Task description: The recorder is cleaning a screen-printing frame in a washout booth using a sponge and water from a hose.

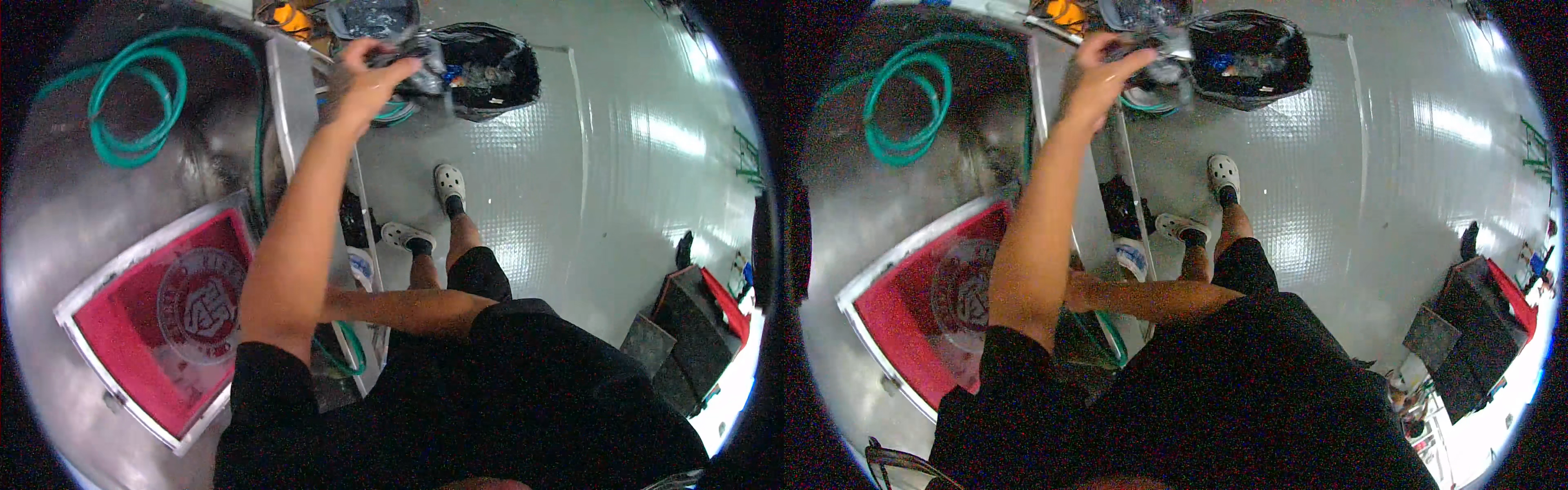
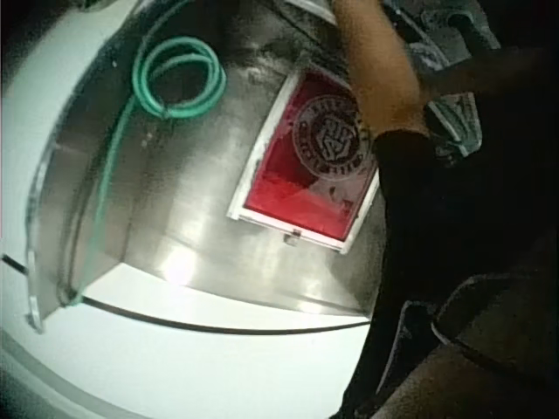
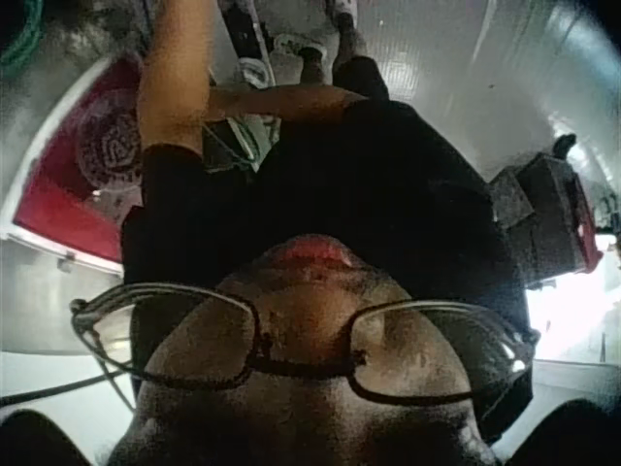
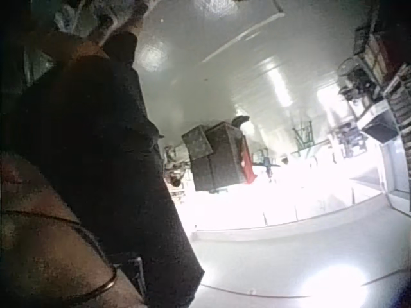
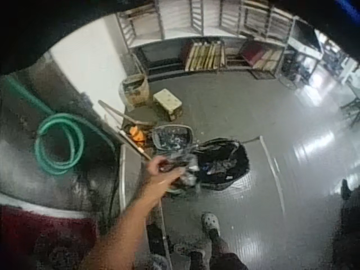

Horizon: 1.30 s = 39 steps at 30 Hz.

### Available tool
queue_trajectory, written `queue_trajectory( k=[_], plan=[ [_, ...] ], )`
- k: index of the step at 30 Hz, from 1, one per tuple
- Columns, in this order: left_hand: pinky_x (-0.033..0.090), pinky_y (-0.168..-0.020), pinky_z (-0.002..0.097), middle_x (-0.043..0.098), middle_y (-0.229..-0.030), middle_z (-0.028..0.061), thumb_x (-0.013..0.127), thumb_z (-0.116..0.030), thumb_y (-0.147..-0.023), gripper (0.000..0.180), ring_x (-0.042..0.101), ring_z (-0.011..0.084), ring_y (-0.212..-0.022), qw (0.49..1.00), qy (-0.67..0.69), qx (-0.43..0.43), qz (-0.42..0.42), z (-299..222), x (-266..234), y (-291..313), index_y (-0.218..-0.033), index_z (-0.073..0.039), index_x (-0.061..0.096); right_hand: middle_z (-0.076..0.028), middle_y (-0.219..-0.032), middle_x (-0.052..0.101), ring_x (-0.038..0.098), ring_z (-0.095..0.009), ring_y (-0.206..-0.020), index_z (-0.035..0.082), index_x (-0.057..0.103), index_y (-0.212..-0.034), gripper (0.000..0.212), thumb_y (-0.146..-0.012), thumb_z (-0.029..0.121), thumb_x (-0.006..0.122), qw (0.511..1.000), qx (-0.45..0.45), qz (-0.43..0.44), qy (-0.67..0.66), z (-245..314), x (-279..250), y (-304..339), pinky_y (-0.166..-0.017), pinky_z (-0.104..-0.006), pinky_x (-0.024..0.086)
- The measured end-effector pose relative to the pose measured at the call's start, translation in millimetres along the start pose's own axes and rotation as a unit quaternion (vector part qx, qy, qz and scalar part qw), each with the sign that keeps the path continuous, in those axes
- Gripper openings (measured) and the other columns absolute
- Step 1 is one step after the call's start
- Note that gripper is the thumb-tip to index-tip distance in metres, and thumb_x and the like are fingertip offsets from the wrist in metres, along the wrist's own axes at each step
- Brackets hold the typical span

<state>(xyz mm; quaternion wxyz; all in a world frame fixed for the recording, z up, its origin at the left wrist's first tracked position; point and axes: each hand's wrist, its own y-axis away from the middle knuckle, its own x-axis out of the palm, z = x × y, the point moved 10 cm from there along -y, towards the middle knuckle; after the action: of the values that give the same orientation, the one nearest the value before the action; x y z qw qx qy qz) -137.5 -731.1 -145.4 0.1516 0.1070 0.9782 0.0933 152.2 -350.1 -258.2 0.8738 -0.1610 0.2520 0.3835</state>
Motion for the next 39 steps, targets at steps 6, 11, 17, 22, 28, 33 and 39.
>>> queue_trajectory(
  k=[6,11,17,22,28,33,39],
  plan=[
    [0.035,-0.103,0.0624,0.038,-0.147,0.0160,0.080,-0.054,-0.073,0.100,0.038,0.0378,-0.132,0.974,0.087,-0.177,0.108,47,152,-44,-0.145,-0.011,0.026,-0.021,-0.112,0.065,0.067,-0.034,-0.090,0.005,0.063,-0.114,0.030,-0.090,0.020,0.055,0.980,-0.005,-0.128,-0.152,-26,-85,6,-0.070,-0.0510,0.054],
    [0.047,-0.092,0.0494,0.053,-0.136,0.0117,0.073,-0.048,-0.083,0.071,0.054,0.0273,-0.117,0.954,0.134,-0.243,0.116,93,104,-30,-0.135,-0.007,0.047,-0.021,-0.114,0.064,0.067,-0.036,-0.089,0.004,0.061,-0.119,0.034,-0.090,0.021,0.055,0.940,-0.029,-0.205,-0.271,-31,-146,-6,-0.068,-0.0516,0.055],
    [0.055,-0.075,0.0319,0.068,-0.102,0.0072,0.066,-0.024,-0.094,0.022,0.065,0.0155,-0.084,0.952,0.230,-0.149,-0.137,134,-140,84,-0.104,-0.005,0.065,-0.022,-0.109,0.065,0.066,-0.039,-0.090,0.007,0.058,-0.123,0.036,-0.089,0.019,0.056,0.932,0.104,-0.047,-0.345,-26,-156,-16,-0.075,-0.0508,0.053],
    [0.054,-0.081,0.0361,0.065,-0.108,0.0107,0.061,-0.023,-0.096,0.029,0.064,0.0223,-0.096,0.876,0.235,-0.133,-0.399,216,-294,234,-0.114,-0.001,0.060,-0.023,-0.096,0.067,0.066,-0.042,-0.089,0.010,0.056,-0.118,0.028,-0.090,0.017,0.054,0.907,0.276,0.040,-0.315,-50,-161,-19,-0.078,-0.0510,0.051],
    [0.053,-0.087,0.0361,0.063,-0.102,0.0121,0.052,-0.034,-0.100,0.038,0.062,0.0261,-0.093,0.742,0.437,-0.235,-0.450,374,-302,369,-0.113,0.000,0.059,-0.020,-0.086,0.064,0.065,-0.031,-0.075,0.007,0.057,-0.109,0.019,-0.092,0.015,0.053,0.960,0.183,0.025,-0.212,-3,-141,-38,-0.069,-0.0417,0.050],
    [0.055,-0.061,0.0341,0.060,-0.083,0.0061,0.050,-0.030,-0.101,0.028,0.061,0.0201,-0.071,0.676,0.562,-0.241,-0.412,396,-254,374,-0.088,-0.006,0.056,-0.015,-0.078,0.059,0.060,-0.022,-0.071,0.006,0.057,-0.105,0.015,-0.093,0.014,0.053,0.959,0.217,0.047,-0.174,-15,-110,-21,-0.067,-0.0368,0.049],
    [0.056,-0.068,0.0399,0.059,-0.074,0.0073,0.051,-0.020,-0.097,0.019,0.061,0.0243,-0.067,0.630,0.620,-0.200,-0.422,428,-227,399,-0.088,-0.004,0.057,-0.012,-0.076,0.059,0.059,-0.020,-0.071,0.006,0.055,-0.102,0.011,-0.094,0.013,0.051,0.983,0.146,0.051,-0.103,21,-91,-19,-0.066,-0.0368,0.048]
  ],
)
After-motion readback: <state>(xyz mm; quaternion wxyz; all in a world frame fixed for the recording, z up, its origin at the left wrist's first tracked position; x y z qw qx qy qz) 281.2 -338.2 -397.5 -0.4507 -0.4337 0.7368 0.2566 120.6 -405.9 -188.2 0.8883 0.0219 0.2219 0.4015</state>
